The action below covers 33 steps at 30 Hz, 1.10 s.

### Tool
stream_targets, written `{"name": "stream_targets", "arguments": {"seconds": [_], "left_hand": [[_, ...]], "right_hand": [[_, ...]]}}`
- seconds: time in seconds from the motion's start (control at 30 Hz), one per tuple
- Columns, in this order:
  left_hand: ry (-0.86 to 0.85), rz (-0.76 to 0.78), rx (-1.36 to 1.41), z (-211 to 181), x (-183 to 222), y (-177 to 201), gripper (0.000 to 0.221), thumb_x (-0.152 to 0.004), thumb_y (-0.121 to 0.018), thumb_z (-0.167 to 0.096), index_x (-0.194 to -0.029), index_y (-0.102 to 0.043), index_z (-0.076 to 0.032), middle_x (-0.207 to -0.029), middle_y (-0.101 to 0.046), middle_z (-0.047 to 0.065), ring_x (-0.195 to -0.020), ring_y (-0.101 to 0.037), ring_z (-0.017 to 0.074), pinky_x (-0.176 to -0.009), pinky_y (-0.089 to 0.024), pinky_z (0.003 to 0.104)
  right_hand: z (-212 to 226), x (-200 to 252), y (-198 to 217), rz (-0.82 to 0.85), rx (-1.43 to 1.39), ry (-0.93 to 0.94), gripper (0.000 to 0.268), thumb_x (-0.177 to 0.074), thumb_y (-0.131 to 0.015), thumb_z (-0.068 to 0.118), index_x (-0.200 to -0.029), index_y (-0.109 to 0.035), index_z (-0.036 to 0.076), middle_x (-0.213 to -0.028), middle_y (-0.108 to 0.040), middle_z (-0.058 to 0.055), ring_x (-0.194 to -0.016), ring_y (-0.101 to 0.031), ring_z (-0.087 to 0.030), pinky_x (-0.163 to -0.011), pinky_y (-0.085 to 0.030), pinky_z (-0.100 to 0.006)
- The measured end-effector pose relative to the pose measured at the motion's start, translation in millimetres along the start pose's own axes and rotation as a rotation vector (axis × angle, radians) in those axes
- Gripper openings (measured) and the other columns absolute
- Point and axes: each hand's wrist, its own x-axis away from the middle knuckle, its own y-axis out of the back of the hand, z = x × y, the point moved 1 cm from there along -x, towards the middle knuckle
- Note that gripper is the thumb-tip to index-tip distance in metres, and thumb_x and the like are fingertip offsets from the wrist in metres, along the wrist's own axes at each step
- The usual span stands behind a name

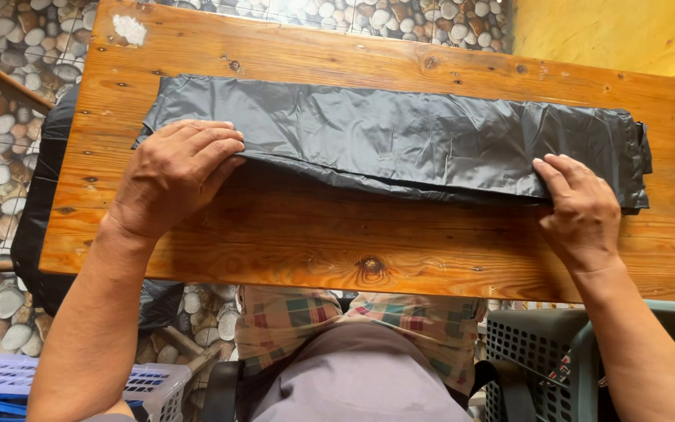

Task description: The person folds a large black plastic bag into a small rectangle by hand and places it inside a small black zippered pouch.

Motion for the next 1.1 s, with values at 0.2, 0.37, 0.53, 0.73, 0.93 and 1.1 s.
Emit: {"name": "stream_targets", "arguments": {"seconds": [0.2, 0.37, 0.53, 0.73, 0.93, 1.1], "left_hand": [[-0.056, 0.067, -0.009, -9, 8, -3, 0.008, -0.1, -0.071, -0.004, -0.107, -0.073, -0.001, -0.118, -0.077, 0.014, -0.115, -0.074, 0.0312, -0.1, -0.059, 0.044], [-0.066, 0.087, -0.044, -15, 12, -8, 0.009, -0.1, -0.069, -0.004, -0.108, -0.073, -0.002, -0.118, -0.078, 0.012, -0.116, -0.074, 0.03, -0.1, -0.059, 0.043], [-0.075, 0.076, -0.056, -24, 3, -5, 0.007, -0.1, -0.072, -0.007, -0.104, -0.072, -0.002, -0.113, -0.077, 0.013, -0.111, -0.074, 0.0301, -0.099, -0.059, 0.042], [-0.088, 0.114, -0.09, -52, -29, 16, 0.007, -0.104, -0.068, -0.011, -0.1, -0.068, -0.004, -0.106, -0.075, 0.009, -0.101, -0.073, 0.0273, -0.095, -0.057, 0.041], [-0.072, 0.155, -0.205, -95, -47, 42, 0.012, -0.107, -0.061, -0.012, -0.096, -0.066, -0.007, -0.098, -0.073, 0.007, -0.091, -0.072, 0.0239, -0.088, -0.057, 0.038], [0.218, -0.156, 0.118, -62, 0, 68, 0.059, -0.11, -0.048, -0.039, -0.115, -0.071, 0.015, -0.118, -0.074, 0.03, -0.108, -0.072, 0.042, -0.102, -0.056, 0.051]], "right_hand": [[-6, 14, 1, -0.014, 0.05, -0.05, 0.063, -0.074, -0.061, -0.003, -0.131, -0.078, 0.014, -0.133, -0.073, -0.007, -0.123, -0.069, -0.028, -0.099, -0.054, -0.04], [3, 13, 7, 0.012, 0.209, -0.079, 0.066, -0.073, -0.063, 0.0, -0.133, -0.08, 0.021, -0.129, -0.064, -0.005, -0.119, -0.059, -0.027, -0.096, -0.048, -0.038], [78, -25, 43, 0.066, -0.357, -0.073, 0.064, -0.087, -0.07, 0.024, -0.147, -0.057, 0.004, -0.143, -0.055, -0.024, -0.13, -0.053, -0.04, -0.108, -0.041, -0.053], [193, -82, 44, 0.103, -0.559, 0.161, 0.107, -0.077, -0.094, 0.038, -0.161, -0.033, 0.011, -0.168, -0.03, -0.02, -0.158, -0.029, -0.039, -0.13, -0.024, -0.052], [268, -133, 53, -0.235, -0.622, 0.145, 0.029, -0.101, -0.055, 0.007, -0.126, -0.069, 0.008, -0.126, -0.072, -0.012, -0.117, -0.072, -0.032, -0.096, -0.056, -0.041], [227, -136, 80, -0.136, -0.986, 0.084, 0.057, -0.081, -0.062, -0.005, -0.135, -0.064, 0.013, -0.132, -0.071, -0.01, -0.116, -0.073, -0.028, -0.1, -0.059, -0.041]]}}
